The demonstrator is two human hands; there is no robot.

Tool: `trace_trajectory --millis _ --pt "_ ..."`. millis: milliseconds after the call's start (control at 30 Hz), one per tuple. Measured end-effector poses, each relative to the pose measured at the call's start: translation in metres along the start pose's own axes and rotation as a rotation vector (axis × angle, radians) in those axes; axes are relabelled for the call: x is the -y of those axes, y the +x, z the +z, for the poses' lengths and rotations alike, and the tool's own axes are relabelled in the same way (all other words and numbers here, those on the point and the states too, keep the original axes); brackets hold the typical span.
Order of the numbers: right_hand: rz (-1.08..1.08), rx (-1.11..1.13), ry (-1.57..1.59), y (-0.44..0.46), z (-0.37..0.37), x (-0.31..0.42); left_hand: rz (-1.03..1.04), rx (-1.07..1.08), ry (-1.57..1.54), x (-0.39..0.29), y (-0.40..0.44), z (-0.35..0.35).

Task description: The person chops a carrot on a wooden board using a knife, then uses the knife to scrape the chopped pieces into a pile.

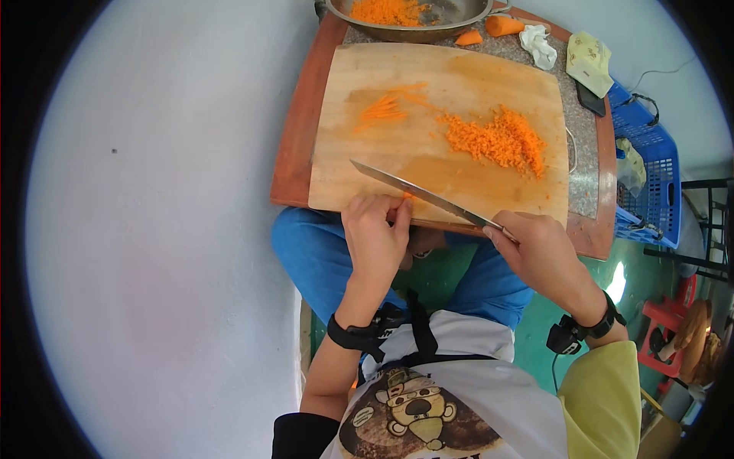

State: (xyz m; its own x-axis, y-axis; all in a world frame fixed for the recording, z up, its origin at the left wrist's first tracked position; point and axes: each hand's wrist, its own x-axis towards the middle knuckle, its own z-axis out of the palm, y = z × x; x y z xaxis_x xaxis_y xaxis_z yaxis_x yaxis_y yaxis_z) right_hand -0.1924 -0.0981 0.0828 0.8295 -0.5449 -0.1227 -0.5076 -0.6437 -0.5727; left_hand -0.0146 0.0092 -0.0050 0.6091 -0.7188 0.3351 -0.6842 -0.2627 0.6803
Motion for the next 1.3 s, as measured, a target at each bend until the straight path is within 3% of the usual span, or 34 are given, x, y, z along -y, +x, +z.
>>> trace_trajectory --millis 1300 --pt "0.009 0.032 -0.061 0.008 0.000 0.014 0.048 0.038 0.069 -0.002 0.001 -0.003"
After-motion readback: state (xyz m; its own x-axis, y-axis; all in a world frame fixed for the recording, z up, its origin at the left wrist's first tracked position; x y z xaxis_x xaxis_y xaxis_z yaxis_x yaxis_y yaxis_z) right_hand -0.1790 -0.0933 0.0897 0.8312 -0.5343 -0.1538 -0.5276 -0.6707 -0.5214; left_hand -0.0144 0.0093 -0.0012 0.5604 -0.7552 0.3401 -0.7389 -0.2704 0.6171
